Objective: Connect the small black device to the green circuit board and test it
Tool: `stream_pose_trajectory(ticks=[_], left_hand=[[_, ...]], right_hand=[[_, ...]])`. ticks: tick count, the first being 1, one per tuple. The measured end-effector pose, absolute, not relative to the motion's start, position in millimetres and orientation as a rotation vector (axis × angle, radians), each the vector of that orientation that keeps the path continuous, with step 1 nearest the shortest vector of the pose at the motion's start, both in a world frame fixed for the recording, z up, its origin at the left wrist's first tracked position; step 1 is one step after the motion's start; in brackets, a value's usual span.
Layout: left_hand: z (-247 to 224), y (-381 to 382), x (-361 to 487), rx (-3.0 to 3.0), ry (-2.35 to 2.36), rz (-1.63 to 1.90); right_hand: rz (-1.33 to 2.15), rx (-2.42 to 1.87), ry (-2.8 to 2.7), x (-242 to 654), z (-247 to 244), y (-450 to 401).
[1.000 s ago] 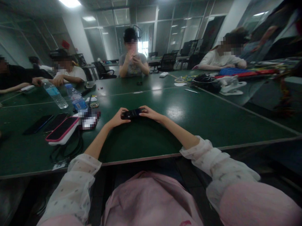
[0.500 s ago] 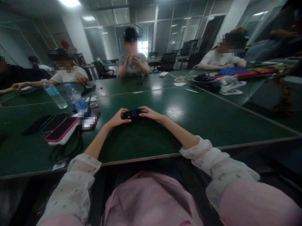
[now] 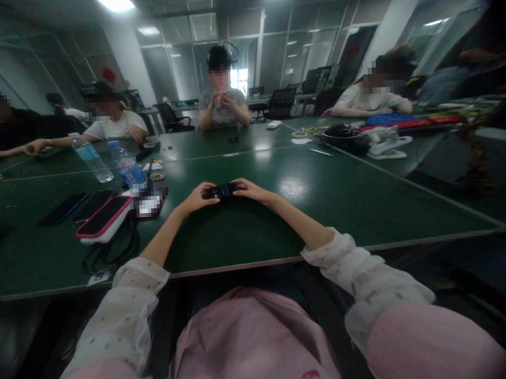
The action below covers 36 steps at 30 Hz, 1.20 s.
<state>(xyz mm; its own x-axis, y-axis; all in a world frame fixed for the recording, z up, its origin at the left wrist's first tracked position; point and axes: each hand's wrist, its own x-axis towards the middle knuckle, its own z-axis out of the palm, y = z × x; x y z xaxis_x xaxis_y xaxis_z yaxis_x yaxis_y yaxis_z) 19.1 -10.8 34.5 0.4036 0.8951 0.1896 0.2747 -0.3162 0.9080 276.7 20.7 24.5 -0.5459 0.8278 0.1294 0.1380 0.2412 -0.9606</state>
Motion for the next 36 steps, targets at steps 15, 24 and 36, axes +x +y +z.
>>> stream_pose_trajectory(ticks=[15,24,36], left_hand=[[33.9,-11.7,19.4,1.813,1.021,0.937],[34.6,-12.1,19.4,1.803,1.003,0.932],[35.4,-12.5,20.9,1.813,0.976,0.921]], right_hand=[[1.287,-0.937,-1.882,276.9,26.8,18.2],[1.302,-0.925,-1.822,277.3,29.8,14.3],[1.318,-0.876,-1.779,278.1,24.6,19.4]])
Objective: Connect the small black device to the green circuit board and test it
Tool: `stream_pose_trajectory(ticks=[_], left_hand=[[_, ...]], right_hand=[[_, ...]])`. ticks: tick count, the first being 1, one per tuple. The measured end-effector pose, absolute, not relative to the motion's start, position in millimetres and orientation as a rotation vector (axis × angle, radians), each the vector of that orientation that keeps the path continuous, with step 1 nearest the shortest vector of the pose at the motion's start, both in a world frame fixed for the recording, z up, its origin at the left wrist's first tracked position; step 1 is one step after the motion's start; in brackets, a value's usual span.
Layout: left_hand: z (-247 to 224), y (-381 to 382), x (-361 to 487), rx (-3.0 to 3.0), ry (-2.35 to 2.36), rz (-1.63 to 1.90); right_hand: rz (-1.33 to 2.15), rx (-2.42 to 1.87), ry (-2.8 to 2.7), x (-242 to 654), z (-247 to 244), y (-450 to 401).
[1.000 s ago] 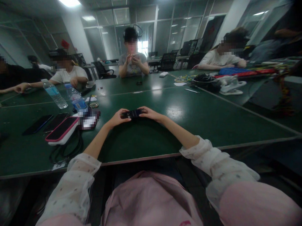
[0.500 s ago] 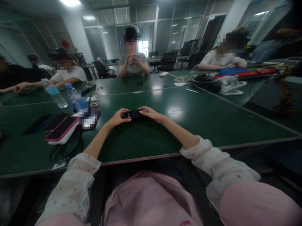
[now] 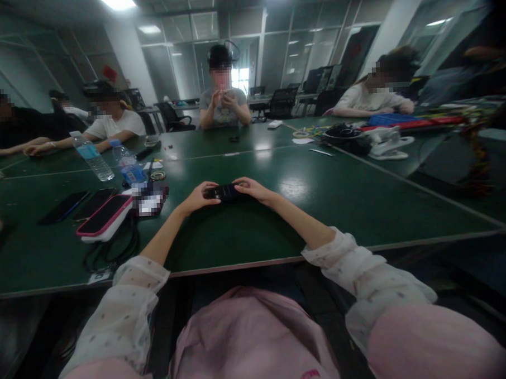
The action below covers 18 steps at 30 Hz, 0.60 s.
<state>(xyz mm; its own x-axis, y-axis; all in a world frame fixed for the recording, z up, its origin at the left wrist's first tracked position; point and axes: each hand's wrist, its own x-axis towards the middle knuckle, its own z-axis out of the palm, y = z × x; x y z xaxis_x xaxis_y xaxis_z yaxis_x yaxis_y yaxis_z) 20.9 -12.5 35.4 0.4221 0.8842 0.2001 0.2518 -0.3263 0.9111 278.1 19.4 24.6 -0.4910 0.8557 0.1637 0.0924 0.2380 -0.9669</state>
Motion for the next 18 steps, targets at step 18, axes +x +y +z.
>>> stream_pose_trajectory(ticks=[18], left_hand=[[37,-14,20,1.852,1.013,0.897]], right_hand=[[1.284,-0.999,-1.786,278,17,28]])
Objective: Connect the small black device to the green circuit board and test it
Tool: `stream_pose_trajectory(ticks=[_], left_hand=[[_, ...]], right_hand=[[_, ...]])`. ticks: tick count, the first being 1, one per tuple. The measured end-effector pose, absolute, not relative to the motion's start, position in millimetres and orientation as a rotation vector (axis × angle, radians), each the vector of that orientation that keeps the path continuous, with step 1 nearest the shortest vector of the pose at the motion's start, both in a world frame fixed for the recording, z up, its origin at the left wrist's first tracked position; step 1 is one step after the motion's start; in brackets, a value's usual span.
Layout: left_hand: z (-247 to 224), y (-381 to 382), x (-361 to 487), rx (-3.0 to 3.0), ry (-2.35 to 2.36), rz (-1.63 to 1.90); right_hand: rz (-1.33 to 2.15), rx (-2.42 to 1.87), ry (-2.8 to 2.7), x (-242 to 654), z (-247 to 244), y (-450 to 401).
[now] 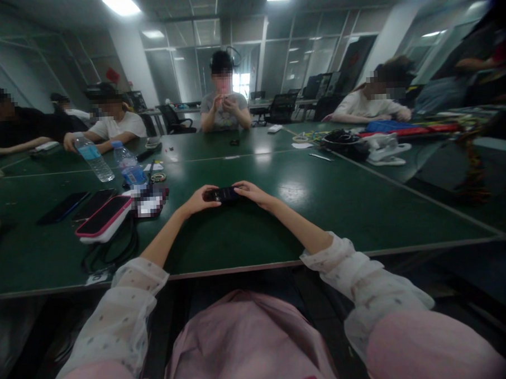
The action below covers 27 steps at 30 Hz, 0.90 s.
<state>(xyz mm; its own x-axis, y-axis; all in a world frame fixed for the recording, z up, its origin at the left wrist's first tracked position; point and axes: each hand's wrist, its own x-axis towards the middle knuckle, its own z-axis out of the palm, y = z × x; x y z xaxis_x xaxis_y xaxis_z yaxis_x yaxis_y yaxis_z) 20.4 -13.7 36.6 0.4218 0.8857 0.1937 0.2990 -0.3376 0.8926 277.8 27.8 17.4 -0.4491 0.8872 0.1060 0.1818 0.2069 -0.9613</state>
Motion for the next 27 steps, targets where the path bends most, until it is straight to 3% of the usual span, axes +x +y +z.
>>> stream_pose_trajectory(ticks=[16,27], left_hand=[[27,0,15,2.408,1.301,0.994],[20,-2,21,2.17,1.351,1.077]], right_hand=[[1.226,-1.024,-1.783,272,17,26],[1.174,-0.979,-1.759,274,13,32]])
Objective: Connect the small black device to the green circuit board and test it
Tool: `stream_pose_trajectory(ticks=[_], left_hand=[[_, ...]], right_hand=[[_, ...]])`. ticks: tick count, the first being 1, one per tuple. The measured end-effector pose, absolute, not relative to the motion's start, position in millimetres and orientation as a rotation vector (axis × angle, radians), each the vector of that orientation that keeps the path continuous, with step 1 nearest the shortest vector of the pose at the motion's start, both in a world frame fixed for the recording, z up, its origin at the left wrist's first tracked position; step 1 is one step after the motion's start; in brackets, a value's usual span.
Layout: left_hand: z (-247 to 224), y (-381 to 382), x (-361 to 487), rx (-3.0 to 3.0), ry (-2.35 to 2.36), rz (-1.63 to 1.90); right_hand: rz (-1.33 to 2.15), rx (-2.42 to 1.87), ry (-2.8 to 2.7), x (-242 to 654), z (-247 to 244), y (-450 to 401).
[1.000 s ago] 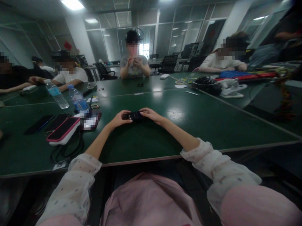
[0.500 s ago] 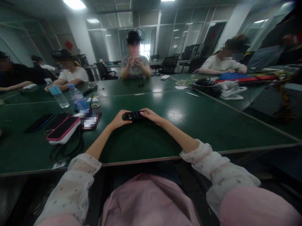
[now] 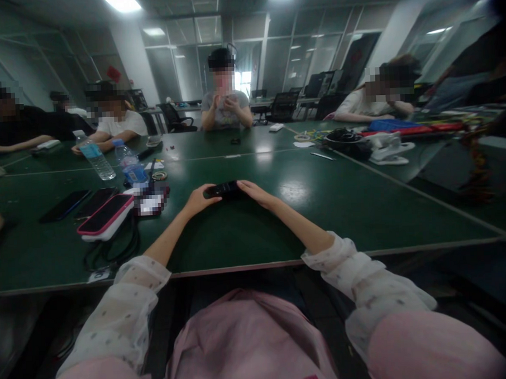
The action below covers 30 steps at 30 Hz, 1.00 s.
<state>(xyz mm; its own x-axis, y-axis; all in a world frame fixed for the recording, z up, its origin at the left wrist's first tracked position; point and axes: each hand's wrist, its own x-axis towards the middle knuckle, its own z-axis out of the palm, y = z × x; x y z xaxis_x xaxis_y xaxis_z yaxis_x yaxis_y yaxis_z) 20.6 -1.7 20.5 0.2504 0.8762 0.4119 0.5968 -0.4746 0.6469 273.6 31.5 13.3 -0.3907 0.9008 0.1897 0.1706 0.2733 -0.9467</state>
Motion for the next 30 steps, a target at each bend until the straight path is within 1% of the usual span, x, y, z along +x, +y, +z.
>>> stream_pose_trajectory(ticks=[10,18,22,30], left_hand=[[25,8,20,1.79,1.133,1.385],[21,26,1,1.595,1.281,1.694],[10,33,-7,1.62,1.492,1.648],[5,24,-7,1.844,1.703,1.299]], right_hand=[[1.184,-0.972,-1.565,274,11,36],[1.129,-0.99,-1.579,274,13,32],[1.127,-1.004,-1.592,272,16,28],[1.131,-1.016,-1.614,273,15,29]])
